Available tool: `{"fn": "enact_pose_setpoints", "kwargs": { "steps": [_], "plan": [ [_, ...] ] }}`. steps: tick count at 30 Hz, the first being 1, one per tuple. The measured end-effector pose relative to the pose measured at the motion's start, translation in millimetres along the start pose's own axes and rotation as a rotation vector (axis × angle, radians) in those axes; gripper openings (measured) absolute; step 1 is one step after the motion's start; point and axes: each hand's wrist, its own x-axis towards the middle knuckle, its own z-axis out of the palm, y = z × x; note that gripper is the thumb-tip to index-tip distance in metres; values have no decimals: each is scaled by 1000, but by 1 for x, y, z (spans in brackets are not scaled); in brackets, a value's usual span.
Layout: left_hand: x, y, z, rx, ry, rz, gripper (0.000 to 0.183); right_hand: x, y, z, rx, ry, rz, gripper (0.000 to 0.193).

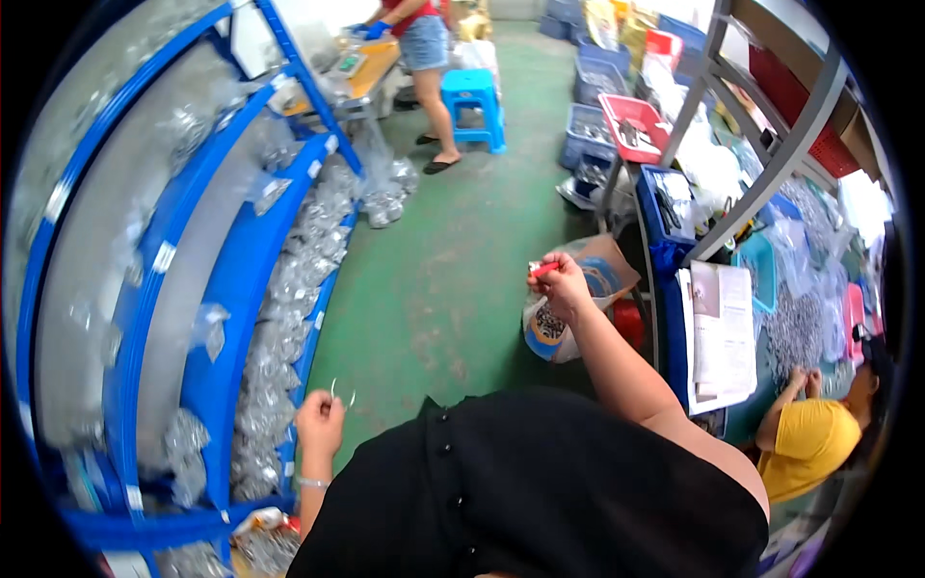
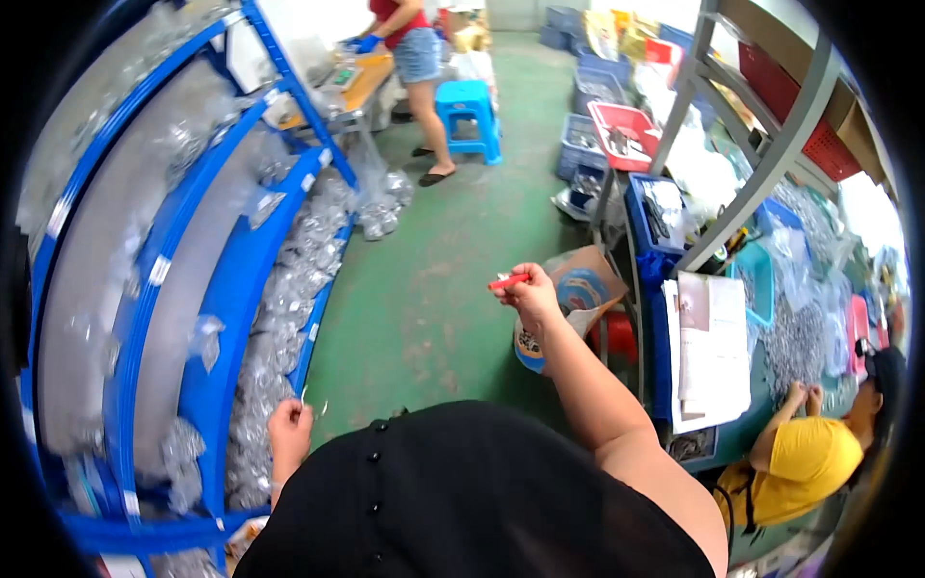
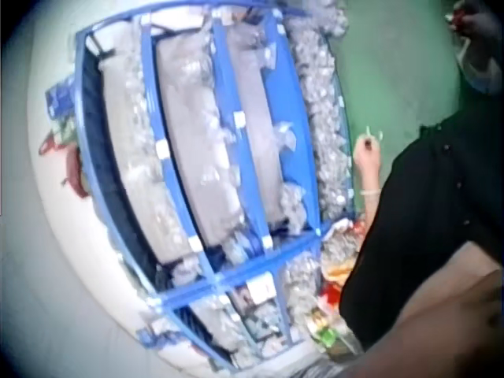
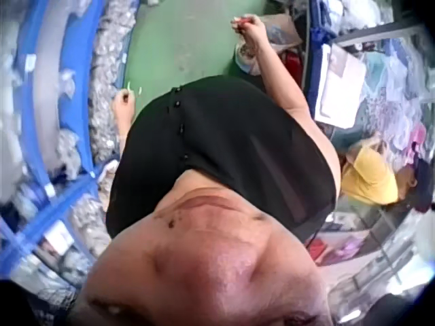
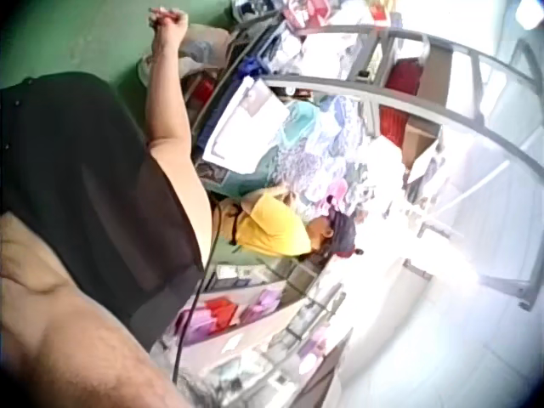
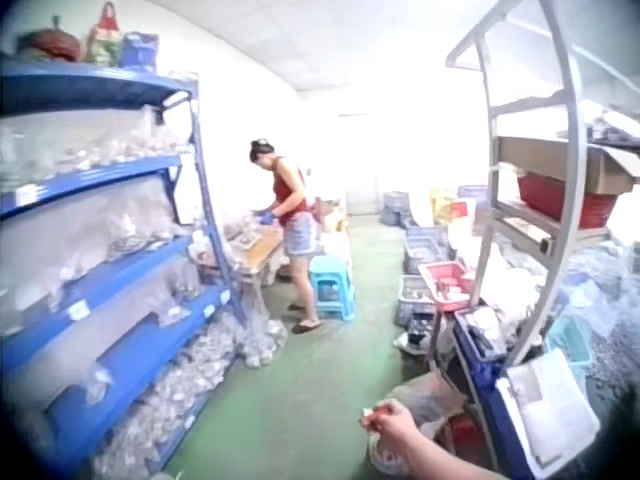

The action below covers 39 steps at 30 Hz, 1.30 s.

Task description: The person holds metal rings from a pile and applies markings to them with a red marker before setting them aside on the table.

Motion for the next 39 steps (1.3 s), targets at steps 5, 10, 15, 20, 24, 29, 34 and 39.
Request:
{"fn": "enact_pose_setpoints", "kwargs": {
  "steps": [5,10,15,20,24,29,34,39],
  "plan": [
    [178,37,50,-138,-245,216,10,57,-25,14,29,124,-102,27],
    [320,76,118,-236,-327,315,8,169,-42,-3,73,214,-138,26],
    [437,98,181,-279,-364,200,10,319,-67,1,49,273,-105,27],
    [551,144,250,-199,-422,188,10,450,-123,22,9,210,-86,25],
    [632,188,333,-256,-547,312,10,546,-165,5,64,241,-129,27],
    [748,256,441,-325,-703,401,12,650,-225,-28,55,374,-196,27],
    [836,328,518,-344,-801,539,8,720,-275,-76,102,519,-226,27],
    [903,382,588,-392,-873,433,5,804,-315,-131,215,581,-261,24]
  ]
}}
